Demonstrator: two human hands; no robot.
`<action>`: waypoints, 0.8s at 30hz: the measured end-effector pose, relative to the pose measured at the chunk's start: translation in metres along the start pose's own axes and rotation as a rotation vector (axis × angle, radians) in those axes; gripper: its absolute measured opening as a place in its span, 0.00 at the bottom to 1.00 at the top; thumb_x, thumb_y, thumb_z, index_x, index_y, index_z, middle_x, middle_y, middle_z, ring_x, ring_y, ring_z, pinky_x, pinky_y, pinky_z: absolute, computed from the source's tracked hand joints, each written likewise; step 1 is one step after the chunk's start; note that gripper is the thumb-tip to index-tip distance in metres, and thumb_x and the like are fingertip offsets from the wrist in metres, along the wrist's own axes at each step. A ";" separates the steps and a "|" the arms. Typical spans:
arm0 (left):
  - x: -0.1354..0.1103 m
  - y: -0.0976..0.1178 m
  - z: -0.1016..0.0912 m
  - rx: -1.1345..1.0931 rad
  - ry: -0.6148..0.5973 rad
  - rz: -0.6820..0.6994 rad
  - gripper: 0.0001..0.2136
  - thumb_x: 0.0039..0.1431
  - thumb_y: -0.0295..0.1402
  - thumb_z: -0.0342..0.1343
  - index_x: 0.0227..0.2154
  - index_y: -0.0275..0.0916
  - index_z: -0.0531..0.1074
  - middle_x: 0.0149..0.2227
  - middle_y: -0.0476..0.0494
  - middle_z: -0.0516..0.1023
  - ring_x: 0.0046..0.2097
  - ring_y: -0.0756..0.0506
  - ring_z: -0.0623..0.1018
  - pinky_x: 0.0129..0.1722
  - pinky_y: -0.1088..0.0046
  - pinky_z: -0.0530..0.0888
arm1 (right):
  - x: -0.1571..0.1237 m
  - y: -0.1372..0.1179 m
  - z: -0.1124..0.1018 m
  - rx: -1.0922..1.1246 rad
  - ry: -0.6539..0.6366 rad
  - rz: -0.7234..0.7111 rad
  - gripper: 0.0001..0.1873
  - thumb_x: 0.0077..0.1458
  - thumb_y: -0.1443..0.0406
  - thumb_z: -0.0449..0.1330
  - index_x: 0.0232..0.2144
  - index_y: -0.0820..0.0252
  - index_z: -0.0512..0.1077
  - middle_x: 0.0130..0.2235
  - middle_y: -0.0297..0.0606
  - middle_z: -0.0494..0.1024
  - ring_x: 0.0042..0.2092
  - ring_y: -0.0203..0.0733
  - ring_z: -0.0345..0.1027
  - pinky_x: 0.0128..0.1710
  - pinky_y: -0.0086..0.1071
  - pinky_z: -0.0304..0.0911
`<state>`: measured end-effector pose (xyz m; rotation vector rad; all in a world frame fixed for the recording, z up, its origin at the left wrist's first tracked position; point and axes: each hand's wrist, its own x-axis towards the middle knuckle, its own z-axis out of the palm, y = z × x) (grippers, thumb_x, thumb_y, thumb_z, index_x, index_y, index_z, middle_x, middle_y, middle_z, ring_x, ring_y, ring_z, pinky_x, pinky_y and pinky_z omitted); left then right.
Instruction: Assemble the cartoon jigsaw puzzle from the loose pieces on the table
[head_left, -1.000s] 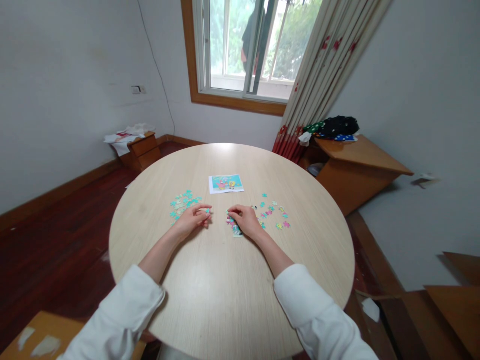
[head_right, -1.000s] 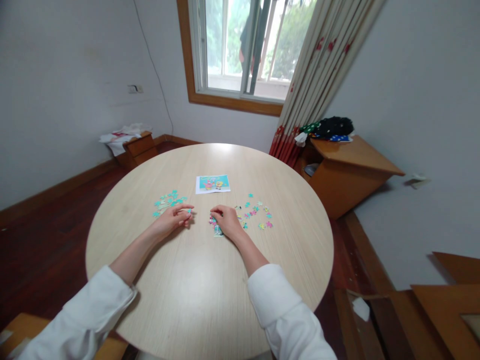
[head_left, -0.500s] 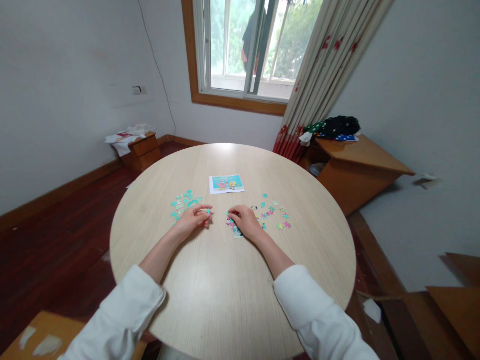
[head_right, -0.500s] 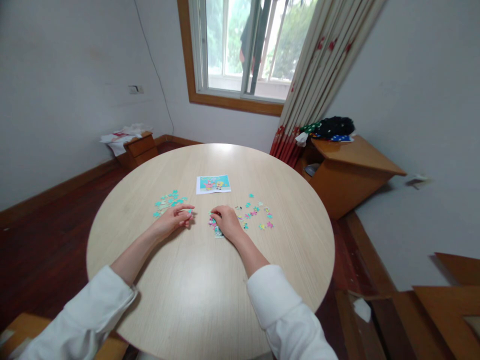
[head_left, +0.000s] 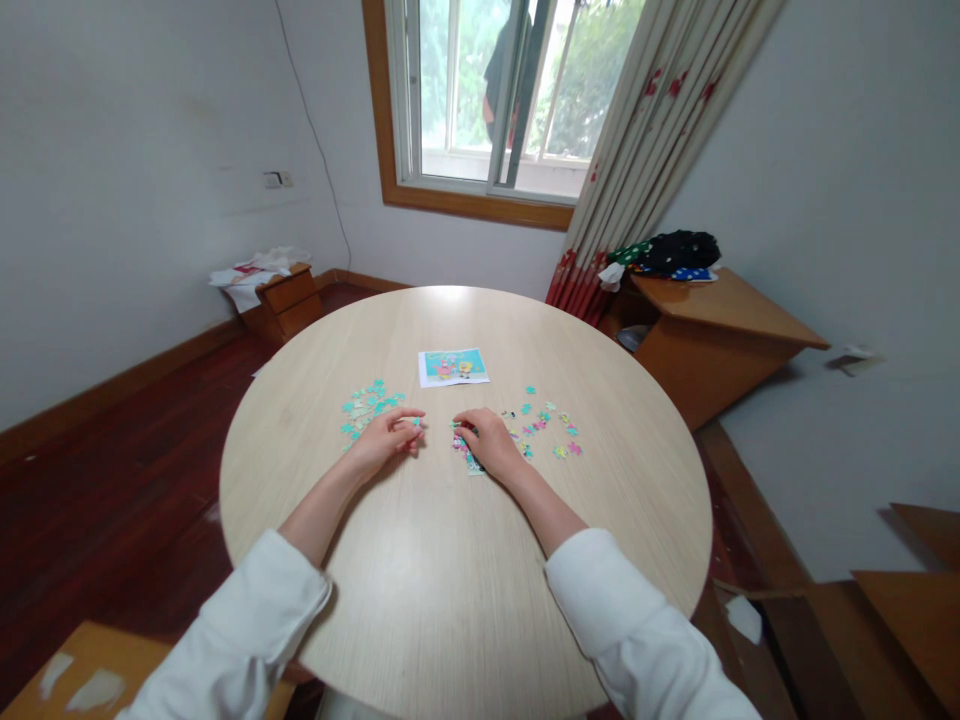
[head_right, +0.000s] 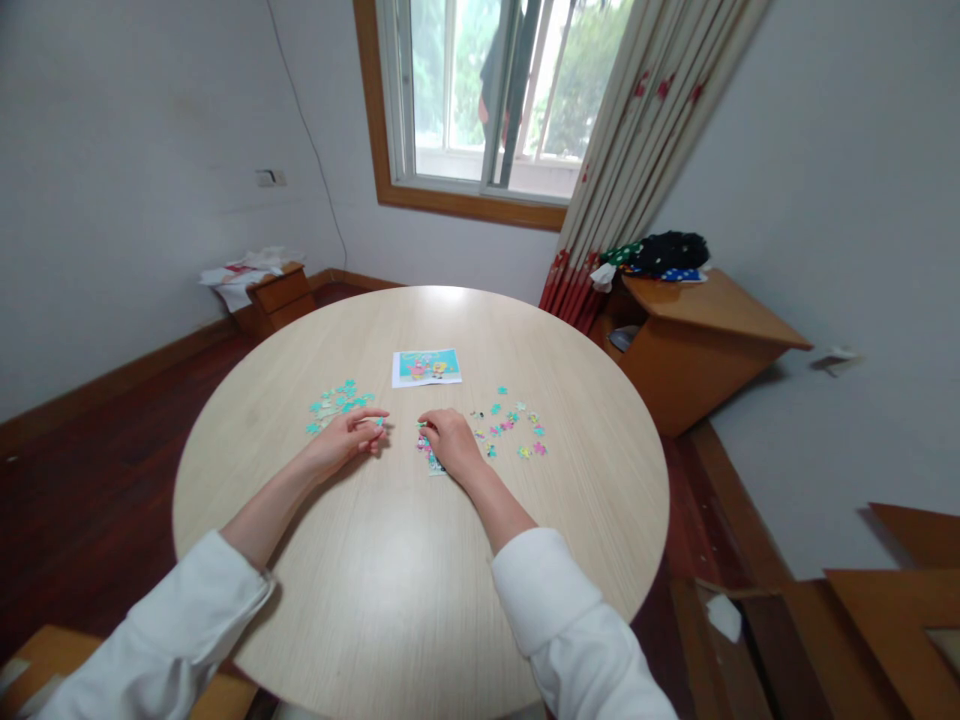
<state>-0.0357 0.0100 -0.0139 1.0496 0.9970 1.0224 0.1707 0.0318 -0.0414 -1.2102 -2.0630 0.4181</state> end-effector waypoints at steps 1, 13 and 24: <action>0.000 0.000 0.000 0.000 0.001 0.001 0.22 0.38 0.34 0.68 0.37 0.33 0.70 0.23 0.50 0.74 0.22 0.53 0.70 0.26 0.72 0.70 | 0.000 0.000 0.000 -0.006 -0.001 -0.003 0.08 0.51 0.73 0.61 0.34 0.59 0.75 0.35 0.40 0.79 0.38 0.41 0.68 0.42 0.35 0.62; -0.001 0.000 0.001 -0.012 0.002 -0.007 0.23 0.37 0.35 0.69 0.37 0.32 0.70 0.23 0.50 0.74 0.22 0.53 0.70 0.26 0.72 0.70 | -0.001 -0.004 -0.004 -0.052 -0.009 -0.012 0.09 0.51 0.73 0.61 0.36 0.59 0.73 0.32 0.38 0.75 0.37 0.41 0.66 0.40 0.34 0.61; 0.000 0.001 0.001 -0.010 -0.003 -0.017 0.23 0.38 0.34 0.68 0.38 0.33 0.70 0.23 0.51 0.74 0.23 0.53 0.71 0.27 0.73 0.70 | -0.002 -0.005 -0.005 -0.070 -0.001 -0.068 0.15 0.52 0.73 0.60 0.44 0.58 0.71 0.33 0.38 0.74 0.39 0.43 0.65 0.42 0.35 0.61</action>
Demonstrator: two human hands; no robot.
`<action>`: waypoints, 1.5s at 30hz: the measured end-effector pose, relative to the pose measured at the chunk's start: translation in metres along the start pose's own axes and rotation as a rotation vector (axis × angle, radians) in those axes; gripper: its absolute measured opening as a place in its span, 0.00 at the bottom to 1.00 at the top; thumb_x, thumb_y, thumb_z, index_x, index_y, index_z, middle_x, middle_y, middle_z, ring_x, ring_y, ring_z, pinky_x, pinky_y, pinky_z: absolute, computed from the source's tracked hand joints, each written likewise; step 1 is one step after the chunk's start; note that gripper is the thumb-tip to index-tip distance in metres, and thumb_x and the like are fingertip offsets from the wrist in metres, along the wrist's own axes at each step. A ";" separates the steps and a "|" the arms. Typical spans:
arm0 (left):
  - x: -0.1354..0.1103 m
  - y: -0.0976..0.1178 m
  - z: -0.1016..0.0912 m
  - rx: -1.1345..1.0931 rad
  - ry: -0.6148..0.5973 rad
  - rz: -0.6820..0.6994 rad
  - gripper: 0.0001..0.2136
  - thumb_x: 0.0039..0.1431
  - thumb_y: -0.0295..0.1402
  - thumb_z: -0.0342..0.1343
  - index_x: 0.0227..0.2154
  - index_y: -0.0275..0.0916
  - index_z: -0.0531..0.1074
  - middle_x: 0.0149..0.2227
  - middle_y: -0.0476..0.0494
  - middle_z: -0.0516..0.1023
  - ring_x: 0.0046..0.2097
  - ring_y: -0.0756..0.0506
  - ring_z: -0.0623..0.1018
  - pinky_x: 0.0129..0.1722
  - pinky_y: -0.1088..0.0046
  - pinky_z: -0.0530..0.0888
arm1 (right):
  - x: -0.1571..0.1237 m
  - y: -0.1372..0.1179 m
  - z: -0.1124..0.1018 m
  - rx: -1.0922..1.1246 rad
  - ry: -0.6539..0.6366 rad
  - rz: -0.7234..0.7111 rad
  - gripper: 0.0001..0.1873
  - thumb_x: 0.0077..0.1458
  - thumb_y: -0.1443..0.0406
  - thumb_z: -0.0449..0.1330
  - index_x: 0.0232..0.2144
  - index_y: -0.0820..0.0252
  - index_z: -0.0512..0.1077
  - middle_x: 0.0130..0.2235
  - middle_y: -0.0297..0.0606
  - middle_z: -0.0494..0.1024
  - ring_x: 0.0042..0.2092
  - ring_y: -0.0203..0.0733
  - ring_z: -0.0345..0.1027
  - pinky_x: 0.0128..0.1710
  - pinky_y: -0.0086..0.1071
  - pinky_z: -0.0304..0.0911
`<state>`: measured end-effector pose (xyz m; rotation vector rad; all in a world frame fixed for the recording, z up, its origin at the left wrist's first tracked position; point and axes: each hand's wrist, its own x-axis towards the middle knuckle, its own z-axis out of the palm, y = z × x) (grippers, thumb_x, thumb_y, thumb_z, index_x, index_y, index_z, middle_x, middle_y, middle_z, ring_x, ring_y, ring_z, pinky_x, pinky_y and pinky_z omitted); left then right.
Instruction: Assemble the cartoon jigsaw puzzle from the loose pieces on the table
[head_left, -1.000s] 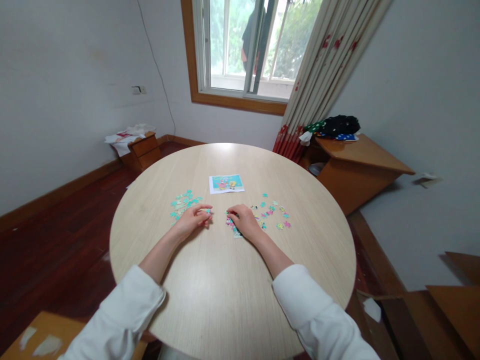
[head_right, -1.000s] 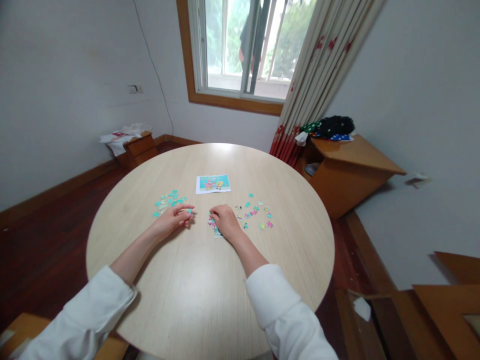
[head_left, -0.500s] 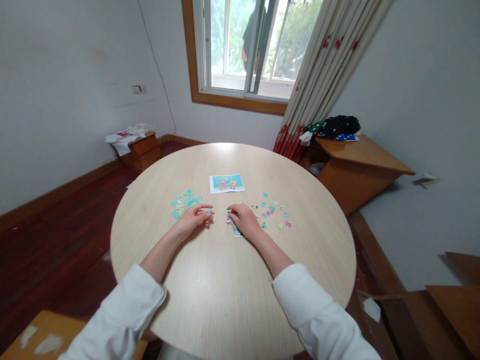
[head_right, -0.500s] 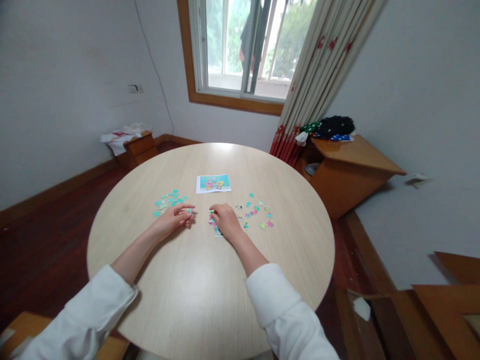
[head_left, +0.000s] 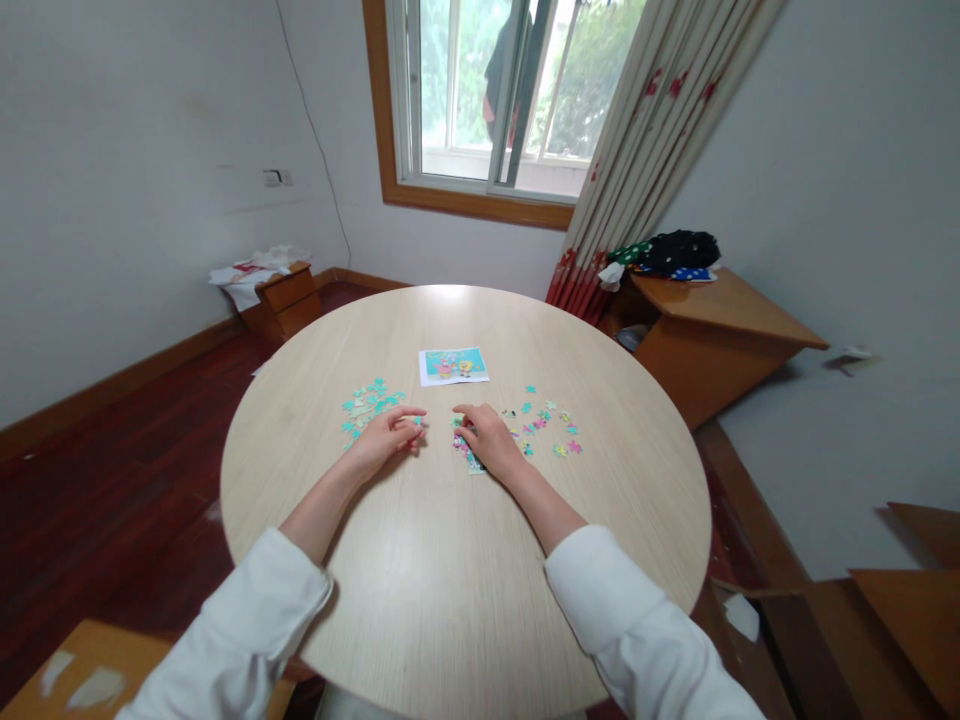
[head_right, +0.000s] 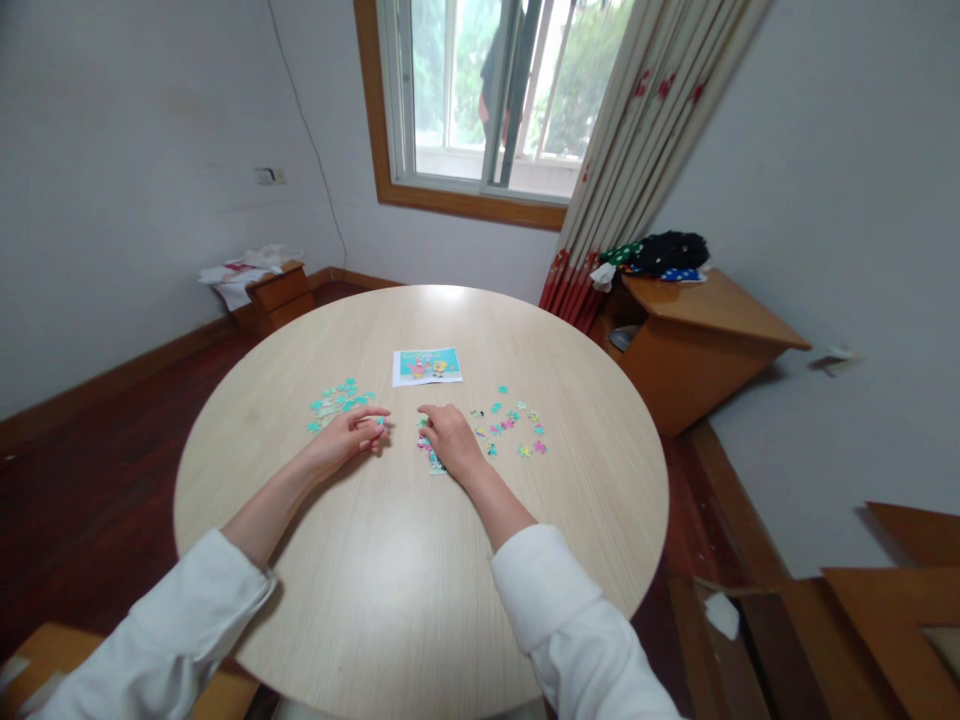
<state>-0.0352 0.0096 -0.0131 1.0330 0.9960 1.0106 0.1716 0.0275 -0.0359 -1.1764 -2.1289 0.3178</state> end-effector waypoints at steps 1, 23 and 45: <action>0.000 0.000 0.000 0.002 -0.002 0.000 0.22 0.38 0.34 0.68 0.38 0.33 0.70 0.23 0.51 0.74 0.23 0.53 0.71 0.27 0.73 0.70 | 0.000 0.000 -0.001 -0.004 0.004 -0.005 0.17 0.52 0.73 0.60 0.45 0.58 0.70 0.34 0.39 0.74 0.39 0.43 0.65 0.43 0.36 0.61; -0.001 0.001 0.000 0.024 0.000 0.008 0.22 0.39 0.34 0.67 0.38 0.32 0.70 0.23 0.51 0.73 0.22 0.53 0.70 0.27 0.73 0.69 | -0.008 0.010 -0.006 0.058 0.011 0.010 0.03 0.51 0.66 0.64 0.29 0.61 0.75 0.31 0.38 0.74 0.37 0.39 0.66 0.41 0.34 0.60; -0.001 0.000 0.000 0.033 -0.001 0.016 0.23 0.38 0.36 0.68 0.38 0.33 0.70 0.23 0.50 0.74 0.22 0.53 0.70 0.26 0.72 0.70 | -0.009 0.009 -0.002 0.051 -0.032 0.051 0.16 0.51 0.78 0.53 0.31 0.59 0.78 0.33 0.40 0.72 0.39 0.41 0.64 0.44 0.36 0.60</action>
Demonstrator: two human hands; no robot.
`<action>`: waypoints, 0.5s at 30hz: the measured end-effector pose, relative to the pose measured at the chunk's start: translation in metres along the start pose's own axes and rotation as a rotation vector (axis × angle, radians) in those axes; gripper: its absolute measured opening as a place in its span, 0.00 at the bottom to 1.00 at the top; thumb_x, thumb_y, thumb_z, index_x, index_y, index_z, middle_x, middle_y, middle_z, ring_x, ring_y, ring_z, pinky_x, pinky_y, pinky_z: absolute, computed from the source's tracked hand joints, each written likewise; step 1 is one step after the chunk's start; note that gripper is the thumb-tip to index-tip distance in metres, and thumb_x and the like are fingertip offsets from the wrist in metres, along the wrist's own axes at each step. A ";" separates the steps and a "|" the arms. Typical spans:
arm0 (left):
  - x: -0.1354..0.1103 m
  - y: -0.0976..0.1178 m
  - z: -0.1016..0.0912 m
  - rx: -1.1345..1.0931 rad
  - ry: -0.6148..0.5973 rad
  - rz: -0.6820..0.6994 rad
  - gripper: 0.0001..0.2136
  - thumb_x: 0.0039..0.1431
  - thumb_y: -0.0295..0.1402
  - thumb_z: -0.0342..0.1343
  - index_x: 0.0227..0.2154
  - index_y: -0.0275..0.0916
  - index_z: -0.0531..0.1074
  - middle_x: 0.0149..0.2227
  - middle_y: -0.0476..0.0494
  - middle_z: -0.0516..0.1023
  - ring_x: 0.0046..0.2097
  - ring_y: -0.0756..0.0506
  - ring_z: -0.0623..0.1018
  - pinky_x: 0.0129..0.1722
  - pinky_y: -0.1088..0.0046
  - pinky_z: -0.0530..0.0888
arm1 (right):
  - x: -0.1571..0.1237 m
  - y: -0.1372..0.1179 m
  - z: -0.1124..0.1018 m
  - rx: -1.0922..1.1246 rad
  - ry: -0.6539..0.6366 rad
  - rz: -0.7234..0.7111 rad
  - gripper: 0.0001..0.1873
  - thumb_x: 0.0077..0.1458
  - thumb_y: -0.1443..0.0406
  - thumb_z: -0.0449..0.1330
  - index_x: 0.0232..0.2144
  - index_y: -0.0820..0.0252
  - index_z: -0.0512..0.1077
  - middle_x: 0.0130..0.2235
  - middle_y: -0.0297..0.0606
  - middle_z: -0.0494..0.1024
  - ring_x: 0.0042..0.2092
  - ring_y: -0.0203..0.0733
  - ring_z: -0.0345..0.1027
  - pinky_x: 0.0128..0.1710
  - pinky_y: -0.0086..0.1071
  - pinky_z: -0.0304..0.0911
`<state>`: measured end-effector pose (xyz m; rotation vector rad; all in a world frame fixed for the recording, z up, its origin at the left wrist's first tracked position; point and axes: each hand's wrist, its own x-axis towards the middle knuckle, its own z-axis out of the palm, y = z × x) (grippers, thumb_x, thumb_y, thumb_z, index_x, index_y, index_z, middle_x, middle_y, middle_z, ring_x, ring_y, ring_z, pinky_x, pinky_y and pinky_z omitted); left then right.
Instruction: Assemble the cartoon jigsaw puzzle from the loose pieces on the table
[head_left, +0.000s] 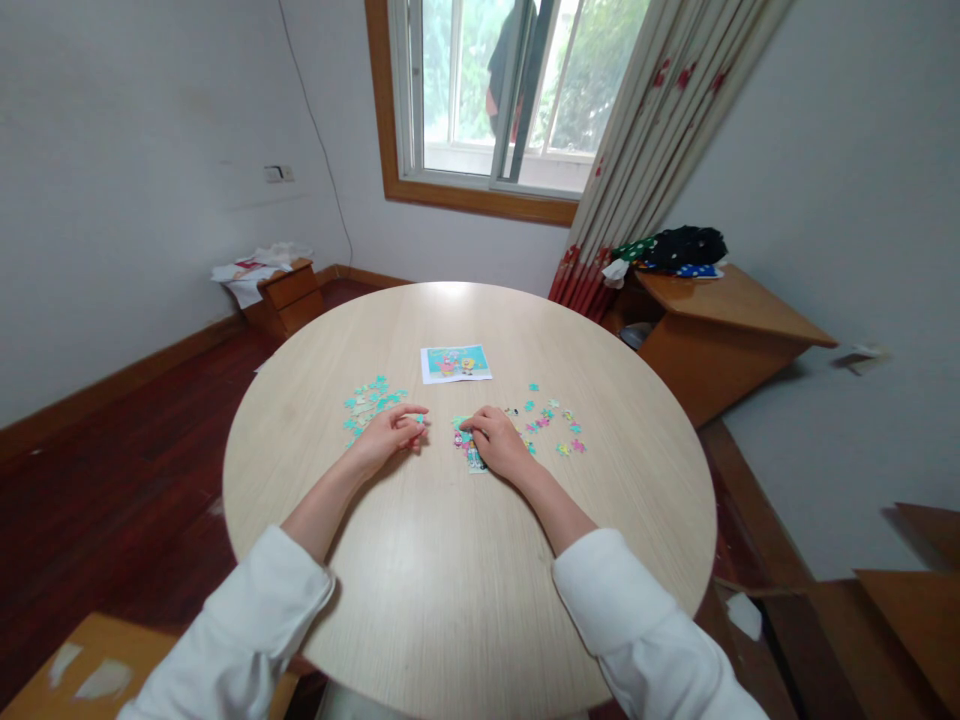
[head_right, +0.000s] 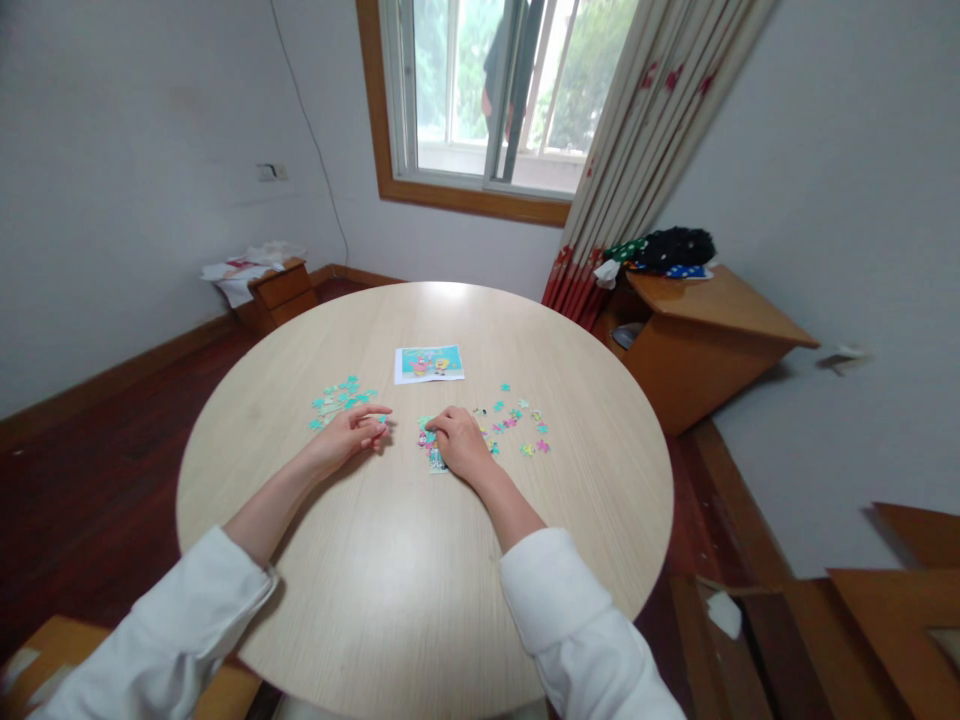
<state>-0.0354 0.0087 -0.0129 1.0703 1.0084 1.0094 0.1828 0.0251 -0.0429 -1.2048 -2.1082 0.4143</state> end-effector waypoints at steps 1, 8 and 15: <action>0.000 0.000 0.000 0.003 0.001 0.001 0.23 0.38 0.36 0.68 0.38 0.33 0.70 0.23 0.50 0.74 0.22 0.53 0.70 0.26 0.72 0.70 | 0.000 -0.001 0.000 0.005 0.005 0.001 0.16 0.51 0.78 0.52 0.32 0.59 0.77 0.33 0.40 0.72 0.39 0.41 0.64 0.44 0.36 0.59; 0.001 -0.001 -0.001 0.028 0.039 0.009 0.23 0.36 0.37 0.69 0.36 0.33 0.71 0.22 0.50 0.75 0.21 0.52 0.70 0.24 0.74 0.67 | -0.001 -0.005 -0.003 0.021 -0.005 -0.045 0.18 0.50 0.79 0.52 0.28 0.56 0.77 0.33 0.37 0.70 0.39 0.40 0.63 0.43 0.34 0.59; 0.002 -0.002 -0.001 0.009 0.023 0.005 0.24 0.36 0.36 0.69 0.37 0.32 0.70 0.23 0.48 0.76 0.22 0.52 0.71 0.25 0.74 0.69 | -0.001 -0.006 -0.002 0.033 -0.013 -0.034 0.18 0.51 0.79 0.52 0.29 0.57 0.77 0.33 0.37 0.70 0.39 0.39 0.63 0.43 0.34 0.60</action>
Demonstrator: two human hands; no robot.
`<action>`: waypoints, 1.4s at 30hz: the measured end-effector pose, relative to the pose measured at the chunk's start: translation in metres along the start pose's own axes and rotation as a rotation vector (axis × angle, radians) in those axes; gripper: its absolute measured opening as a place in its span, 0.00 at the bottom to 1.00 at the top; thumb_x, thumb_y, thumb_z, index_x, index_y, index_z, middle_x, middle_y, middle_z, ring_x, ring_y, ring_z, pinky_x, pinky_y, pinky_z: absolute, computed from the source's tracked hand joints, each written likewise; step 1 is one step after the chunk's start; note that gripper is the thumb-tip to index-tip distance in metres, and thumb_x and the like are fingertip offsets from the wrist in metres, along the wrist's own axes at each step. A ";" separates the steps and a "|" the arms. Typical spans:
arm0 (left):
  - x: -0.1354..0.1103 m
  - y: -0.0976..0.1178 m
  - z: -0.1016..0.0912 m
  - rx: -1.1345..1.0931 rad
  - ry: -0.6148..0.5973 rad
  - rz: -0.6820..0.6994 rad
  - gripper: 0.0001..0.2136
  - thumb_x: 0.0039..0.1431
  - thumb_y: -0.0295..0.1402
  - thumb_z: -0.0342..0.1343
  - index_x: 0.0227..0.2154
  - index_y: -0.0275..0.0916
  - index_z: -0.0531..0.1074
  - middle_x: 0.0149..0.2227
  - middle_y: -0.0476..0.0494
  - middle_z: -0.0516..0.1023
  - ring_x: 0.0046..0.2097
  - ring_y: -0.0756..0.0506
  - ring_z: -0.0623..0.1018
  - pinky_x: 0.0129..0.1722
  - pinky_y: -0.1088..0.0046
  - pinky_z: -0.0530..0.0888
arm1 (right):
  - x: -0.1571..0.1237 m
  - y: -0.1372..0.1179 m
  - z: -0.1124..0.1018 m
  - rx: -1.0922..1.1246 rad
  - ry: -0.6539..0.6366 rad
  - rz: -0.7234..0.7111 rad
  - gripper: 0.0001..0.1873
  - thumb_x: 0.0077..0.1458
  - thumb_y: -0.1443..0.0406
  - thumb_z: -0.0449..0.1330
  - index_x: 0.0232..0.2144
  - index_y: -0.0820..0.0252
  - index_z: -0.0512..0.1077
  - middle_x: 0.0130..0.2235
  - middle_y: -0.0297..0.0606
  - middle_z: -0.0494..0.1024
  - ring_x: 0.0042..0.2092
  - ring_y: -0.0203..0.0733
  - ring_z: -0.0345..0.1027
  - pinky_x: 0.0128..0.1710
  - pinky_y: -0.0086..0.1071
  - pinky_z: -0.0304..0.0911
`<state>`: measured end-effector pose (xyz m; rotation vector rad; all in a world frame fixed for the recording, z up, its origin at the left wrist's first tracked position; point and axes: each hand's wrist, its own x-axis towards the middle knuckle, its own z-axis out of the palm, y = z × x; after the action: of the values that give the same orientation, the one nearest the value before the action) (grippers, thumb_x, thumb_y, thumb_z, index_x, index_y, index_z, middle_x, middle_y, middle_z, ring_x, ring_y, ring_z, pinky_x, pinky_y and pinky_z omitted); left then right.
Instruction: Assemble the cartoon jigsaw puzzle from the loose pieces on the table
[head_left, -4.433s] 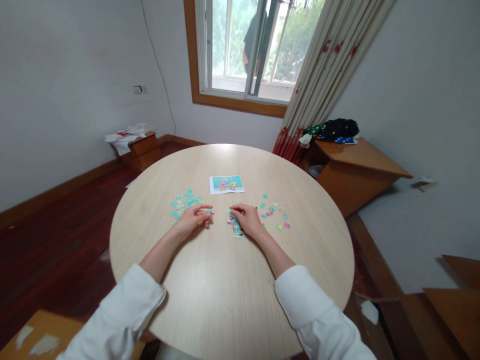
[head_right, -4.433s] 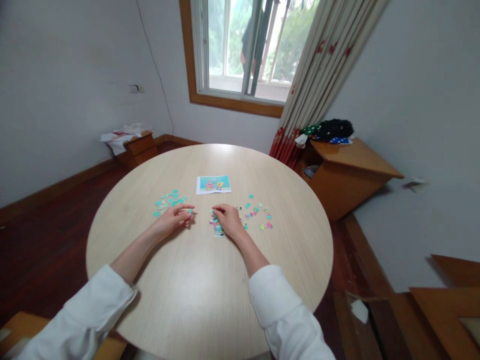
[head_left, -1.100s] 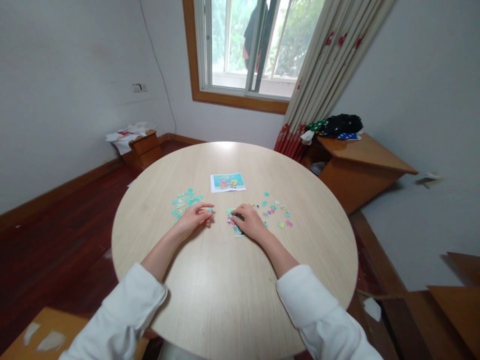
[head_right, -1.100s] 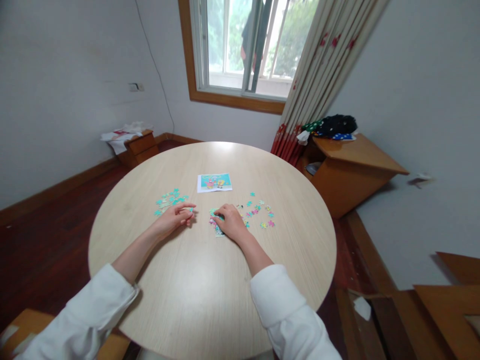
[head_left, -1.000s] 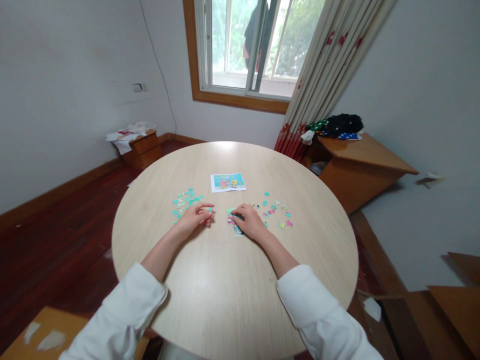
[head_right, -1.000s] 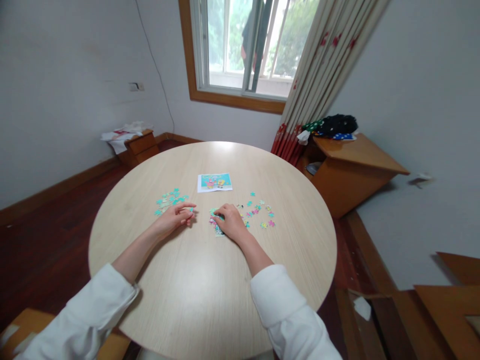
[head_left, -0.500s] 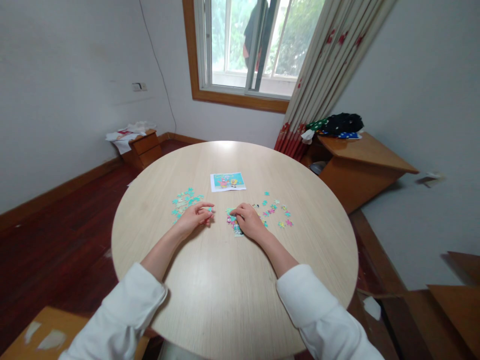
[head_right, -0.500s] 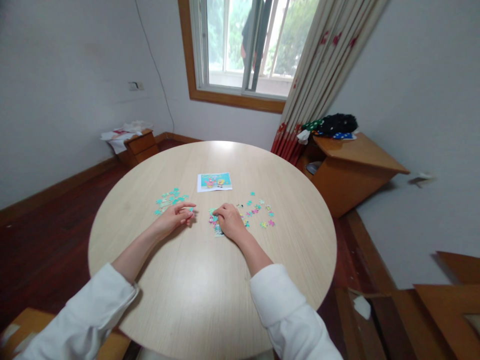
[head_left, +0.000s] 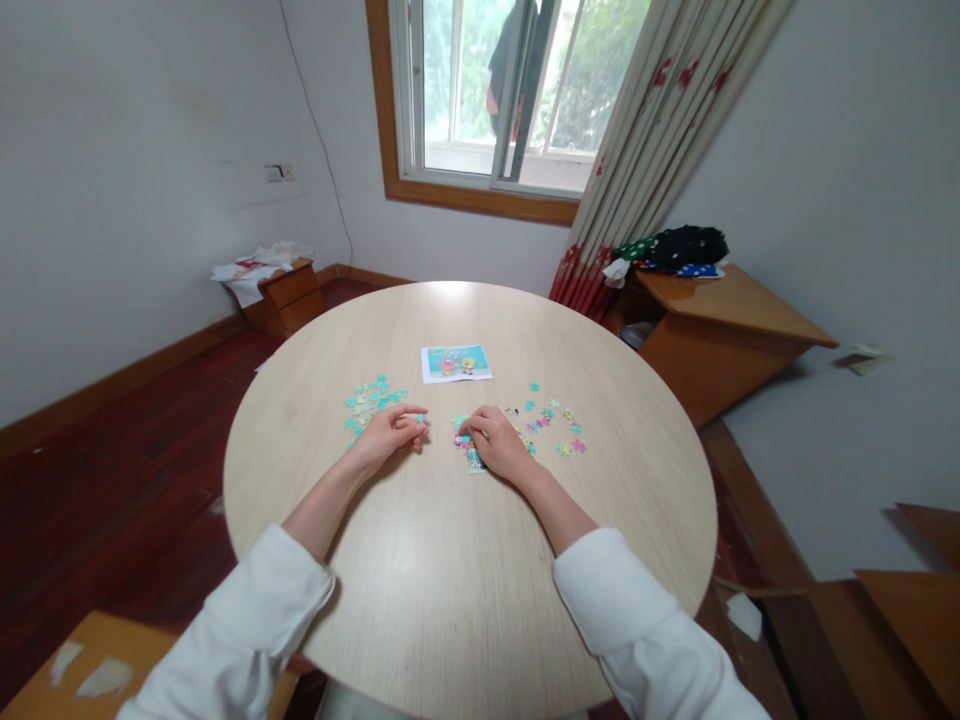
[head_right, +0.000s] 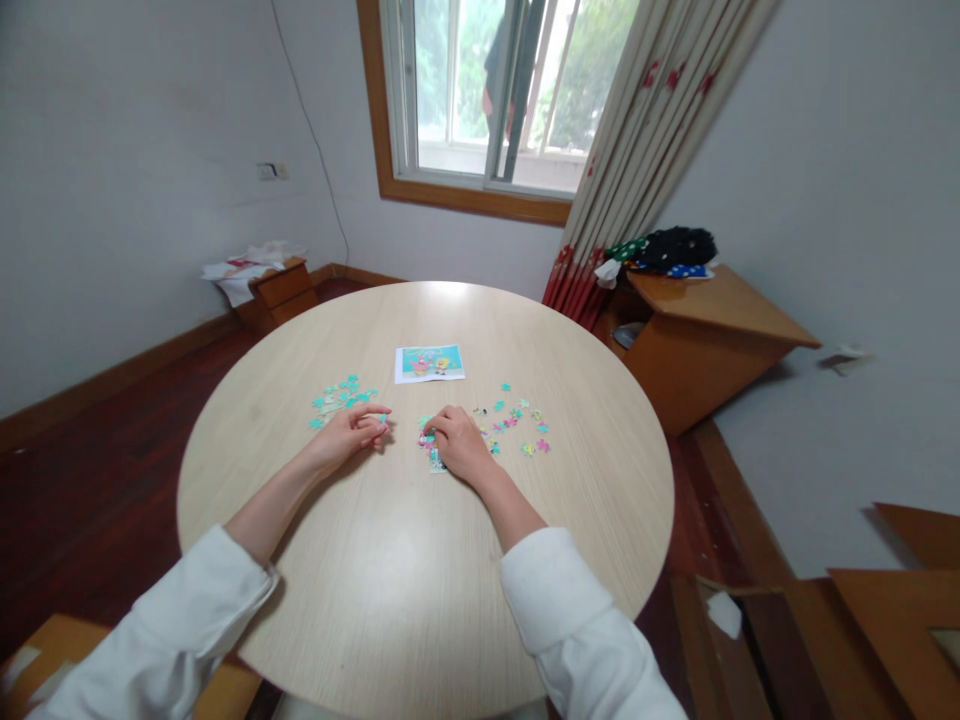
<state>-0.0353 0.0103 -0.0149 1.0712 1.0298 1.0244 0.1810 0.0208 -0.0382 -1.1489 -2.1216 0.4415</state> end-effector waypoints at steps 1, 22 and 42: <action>0.000 0.000 0.000 -0.008 -0.009 -0.004 0.24 0.36 0.36 0.69 0.38 0.32 0.70 0.24 0.47 0.77 0.22 0.52 0.72 0.26 0.73 0.70 | 0.000 0.000 0.000 0.001 0.002 0.001 0.18 0.50 0.79 0.51 0.29 0.57 0.77 0.33 0.37 0.70 0.39 0.39 0.63 0.43 0.34 0.60; 0.000 -0.002 -0.002 -0.079 -0.010 -0.022 0.24 0.36 0.34 0.70 0.38 0.32 0.70 0.28 0.42 0.80 0.24 0.50 0.75 0.30 0.68 0.74 | 0.000 0.001 0.001 0.075 -0.006 0.009 0.17 0.50 0.79 0.51 0.26 0.59 0.76 0.32 0.37 0.69 0.38 0.38 0.63 0.43 0.34 0.58; 0.000 0.000 -0.003 -0.029 -0.011 -0.023 0.24 0.36 0.35 0.70 0.38 0.32 0.73 0.25 0.48 0.76 0.24 0.51 0.74 0.30 0.71 0.72 | 0.000 -0.001 0.001 0.003 -0.027 -0.013 0.17 0.51 0.79 0.51 0.27 0.58 0.76 0.33 0.37 0.70 0.38 0.39 0.63 0.42 0.33 0.59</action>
<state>-0.0381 0.0103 -0.0154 1.0383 1.0139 1.0112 0.1796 0.0206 -0.0388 -1.1325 -2.1495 0.4560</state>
